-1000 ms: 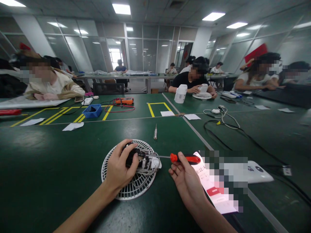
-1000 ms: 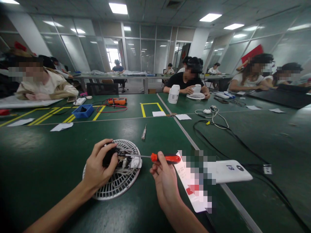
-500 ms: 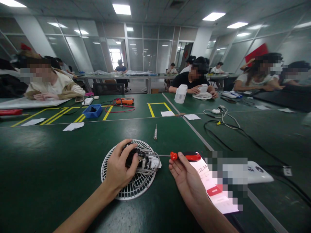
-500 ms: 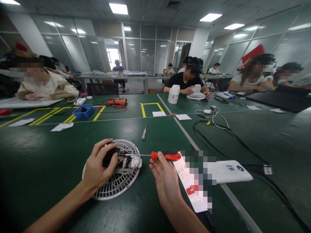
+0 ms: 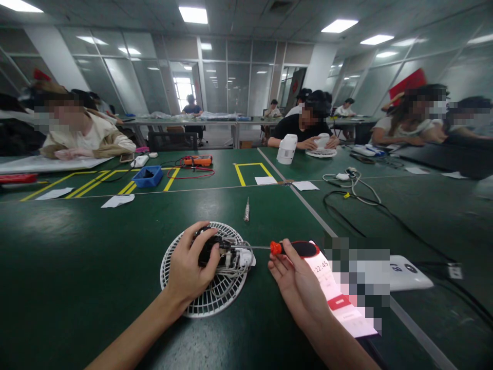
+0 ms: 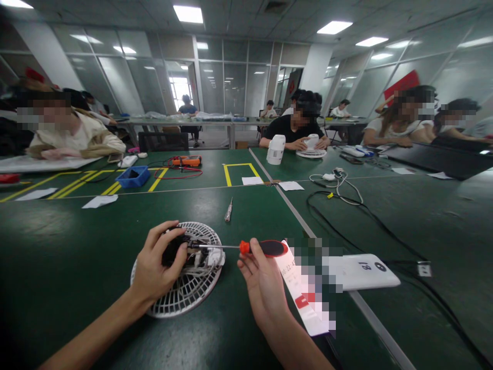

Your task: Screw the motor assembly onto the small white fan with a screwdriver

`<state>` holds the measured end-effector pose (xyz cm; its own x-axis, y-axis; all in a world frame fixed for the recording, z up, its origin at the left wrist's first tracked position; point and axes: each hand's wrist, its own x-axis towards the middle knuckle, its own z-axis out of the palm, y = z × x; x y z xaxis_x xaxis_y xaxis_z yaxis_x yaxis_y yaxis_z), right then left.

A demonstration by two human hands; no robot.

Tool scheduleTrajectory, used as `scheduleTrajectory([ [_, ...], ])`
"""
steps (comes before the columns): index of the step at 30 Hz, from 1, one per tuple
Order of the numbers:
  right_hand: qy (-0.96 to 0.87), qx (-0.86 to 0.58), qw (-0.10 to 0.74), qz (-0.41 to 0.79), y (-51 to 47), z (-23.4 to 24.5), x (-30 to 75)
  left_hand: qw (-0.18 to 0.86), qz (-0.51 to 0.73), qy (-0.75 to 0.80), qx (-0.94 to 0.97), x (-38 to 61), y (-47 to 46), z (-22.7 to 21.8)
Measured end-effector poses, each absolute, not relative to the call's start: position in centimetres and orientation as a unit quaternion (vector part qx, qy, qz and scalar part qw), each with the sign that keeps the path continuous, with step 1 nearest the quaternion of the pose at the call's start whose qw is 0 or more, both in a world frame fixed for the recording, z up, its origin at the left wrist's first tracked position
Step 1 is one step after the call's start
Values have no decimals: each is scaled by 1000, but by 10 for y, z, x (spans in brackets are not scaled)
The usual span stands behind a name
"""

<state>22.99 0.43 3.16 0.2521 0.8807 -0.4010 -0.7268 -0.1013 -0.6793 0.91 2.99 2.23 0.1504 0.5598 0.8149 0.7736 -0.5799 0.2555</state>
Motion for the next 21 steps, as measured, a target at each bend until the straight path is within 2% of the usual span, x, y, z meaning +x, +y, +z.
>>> scheduleTrajectory([
  [9, -91, -381, 701, 596, 3, 40, 232, 116, -474, -459, -742, 7, 26, 20],
  [16, -145, -420, 670, 595, 1, 35, 230, 110, -463, -471, -742, 6, 23, 19],
  [21, -122, -393, 698, 587, 1, 38, 231, 117, -467, -470, -740, 6, 23, 20],
])
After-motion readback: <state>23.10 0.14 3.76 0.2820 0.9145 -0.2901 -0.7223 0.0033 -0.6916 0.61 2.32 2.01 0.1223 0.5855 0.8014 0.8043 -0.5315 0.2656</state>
